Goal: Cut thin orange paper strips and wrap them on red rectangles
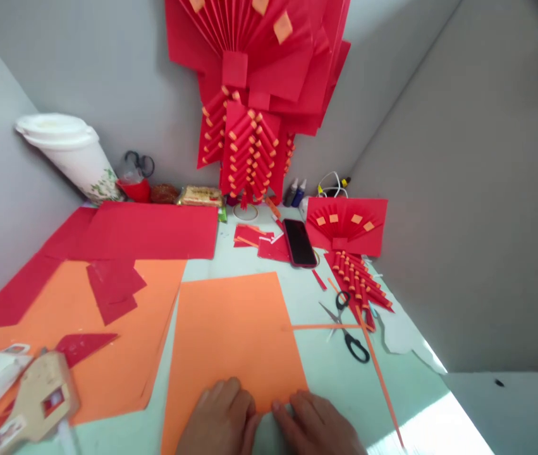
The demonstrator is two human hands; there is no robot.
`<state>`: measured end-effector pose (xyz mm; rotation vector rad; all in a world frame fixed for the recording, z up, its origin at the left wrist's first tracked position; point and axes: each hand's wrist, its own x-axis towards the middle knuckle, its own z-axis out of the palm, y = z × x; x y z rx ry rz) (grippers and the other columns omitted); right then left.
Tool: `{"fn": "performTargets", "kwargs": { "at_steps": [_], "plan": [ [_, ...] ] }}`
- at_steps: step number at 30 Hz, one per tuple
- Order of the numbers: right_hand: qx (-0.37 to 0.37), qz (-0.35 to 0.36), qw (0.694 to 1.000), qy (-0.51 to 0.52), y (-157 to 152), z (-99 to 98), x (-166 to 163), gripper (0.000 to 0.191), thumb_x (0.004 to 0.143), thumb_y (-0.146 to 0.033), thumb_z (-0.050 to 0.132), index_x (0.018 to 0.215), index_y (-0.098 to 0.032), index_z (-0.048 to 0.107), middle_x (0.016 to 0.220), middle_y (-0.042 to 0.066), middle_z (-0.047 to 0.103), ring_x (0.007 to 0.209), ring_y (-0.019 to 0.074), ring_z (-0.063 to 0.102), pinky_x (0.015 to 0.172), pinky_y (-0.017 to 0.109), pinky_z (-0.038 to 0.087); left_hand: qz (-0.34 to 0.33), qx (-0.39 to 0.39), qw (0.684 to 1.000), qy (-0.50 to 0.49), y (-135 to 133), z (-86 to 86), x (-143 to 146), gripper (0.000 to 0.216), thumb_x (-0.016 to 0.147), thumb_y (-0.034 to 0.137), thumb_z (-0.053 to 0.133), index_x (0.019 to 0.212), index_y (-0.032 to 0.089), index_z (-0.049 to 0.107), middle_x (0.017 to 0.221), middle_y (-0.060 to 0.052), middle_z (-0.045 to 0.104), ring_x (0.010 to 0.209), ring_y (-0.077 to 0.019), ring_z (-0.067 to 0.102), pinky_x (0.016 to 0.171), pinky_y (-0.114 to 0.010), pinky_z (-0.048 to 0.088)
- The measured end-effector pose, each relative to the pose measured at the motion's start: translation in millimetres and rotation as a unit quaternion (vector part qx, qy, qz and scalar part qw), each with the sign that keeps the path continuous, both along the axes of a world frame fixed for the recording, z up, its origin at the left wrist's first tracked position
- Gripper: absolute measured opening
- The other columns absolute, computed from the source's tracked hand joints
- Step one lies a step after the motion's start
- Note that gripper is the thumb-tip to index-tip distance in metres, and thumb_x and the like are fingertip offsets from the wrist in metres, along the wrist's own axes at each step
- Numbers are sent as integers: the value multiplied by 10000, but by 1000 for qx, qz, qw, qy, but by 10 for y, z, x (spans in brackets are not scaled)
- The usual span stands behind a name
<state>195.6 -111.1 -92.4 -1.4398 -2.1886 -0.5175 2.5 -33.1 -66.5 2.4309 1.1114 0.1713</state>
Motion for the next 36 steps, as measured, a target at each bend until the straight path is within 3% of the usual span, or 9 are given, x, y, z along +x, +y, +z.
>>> {"fn": "performTargets", "kwargs": {
  "at_steps": [2, 6, 14, 27, 36],
  "plan": [
    [-68, 34, 997, 13, -26, 166, 37, 312, 975, -115, 374, 1106, -121, 656, 808, 100, 682, 726, 192, 646, 667, 281, 556, 0, 27, 999, -17, -22, 74, 3, 234, 907, 186, 460, 727, 214, 607, 741, -42, 614, 690, -206, 581, 639, -336, 434],
    [-133, 37, 990, 8, -73, 319, 96, 342, 953, -77, 394, 1183, -82, 647, 899, 140, 677, 872, 233, 637, 745, 330, 557, 0, -22, 1000, -18, -26, 110, -28, 201, 939, 285, 462, 811, 209, 598, 796, -51, 583, 770, -243, 545, 722, -397, 419],
    [-136, 26, 990, 9, -94, 324, 91, 353, 943, -58, 431, 1192, -121, 673, 915, 132, 682, 939, 245, 623, 775, 343, 549, -3, -28, 999, -33, -22, 116, -69, 257, 969, 316, 425, 799, 210, 587, 779, -33, 553, 736, -229, 511, 704, -386, 393],
    [-153, 36, 987, -17, -83, 331, 102, 337, 950, -68, 458, 1220, -103, 656, 950, 145, 672, 971, 256, 604, 781, 358, 526, 14, -7, 1000, 23, -28, 144, -25, 286, 957, 322, 412, 791, 197, 608, 767, -47, 555, 735, -245, 522, 696, -397, 385],
    [-181, 35, 982, -28, -56, 352, 63, 319, 972, -71, 406, 1194, -77, 635, 935, 130, 653, 885, 220, 589, 726, 316, 522, 55, -9, 998, 32, -15, 170, -72, 270, 932, 374, 482, 736, 213, 572, 735, -29, 546, 720, -241, 522, 689, -392, 380]
  ]
}}
